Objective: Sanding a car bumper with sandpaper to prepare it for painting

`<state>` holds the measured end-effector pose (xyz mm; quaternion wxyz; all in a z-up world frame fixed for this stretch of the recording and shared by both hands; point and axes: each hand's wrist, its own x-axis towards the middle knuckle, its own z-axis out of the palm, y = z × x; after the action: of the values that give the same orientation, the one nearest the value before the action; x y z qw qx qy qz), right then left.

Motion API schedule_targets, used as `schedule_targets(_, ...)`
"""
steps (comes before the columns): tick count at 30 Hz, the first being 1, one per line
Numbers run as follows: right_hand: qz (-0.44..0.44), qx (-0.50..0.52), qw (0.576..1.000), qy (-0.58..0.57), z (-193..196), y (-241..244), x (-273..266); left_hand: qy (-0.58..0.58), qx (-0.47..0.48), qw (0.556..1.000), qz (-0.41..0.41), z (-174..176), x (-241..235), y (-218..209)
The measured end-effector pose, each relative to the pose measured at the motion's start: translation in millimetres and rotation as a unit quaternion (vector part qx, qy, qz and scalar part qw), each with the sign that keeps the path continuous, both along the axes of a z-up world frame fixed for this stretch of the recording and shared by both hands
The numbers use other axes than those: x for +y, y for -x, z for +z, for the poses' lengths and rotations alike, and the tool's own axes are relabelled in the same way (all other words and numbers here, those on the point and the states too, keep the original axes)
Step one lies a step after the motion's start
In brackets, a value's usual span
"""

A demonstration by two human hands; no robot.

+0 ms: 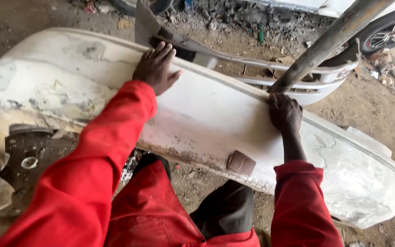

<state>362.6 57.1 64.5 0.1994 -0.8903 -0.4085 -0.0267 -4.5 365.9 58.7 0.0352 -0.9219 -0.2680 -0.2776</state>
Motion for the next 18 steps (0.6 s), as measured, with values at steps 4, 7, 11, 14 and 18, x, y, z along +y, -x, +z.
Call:
schedule_targets(4, 0.015, -0.019, 1.000, -0.008, 2.7, 2.7, -1.4, 0.089, 0.056, 0.994, 0.026, 5.1, -6.0, -1.3)
schedule_targets(7, 0.052, -0.074, 0.994, -0.057, -30.3, -22.9, 2.4, -0.116, -0.055, 0.992, -0.016, -30.8, 16.4, 0.0)
schedule_targets(11, 0.045, -0.111, 0.986, -0.113, -43.7, -28.2, 5.6, -0.117, -0.068, 0.990, -0.051, -22.9, 13.0, 9.6)
schedule_targets(14, 0.017, -0.087, 0.989, -0.120, -36.7, -20.2, 3.4, -0.133, -0.032, 0.990, -0.040, -14.3, 8.5, 20.3)
schedule_targets(18, 0.083, 0.015, 0.939, -0.332, 8.7, 52.6, -36.0, -0.173, -0.049, 0.983, -0.038, -50.1, 36.2, 19.6)
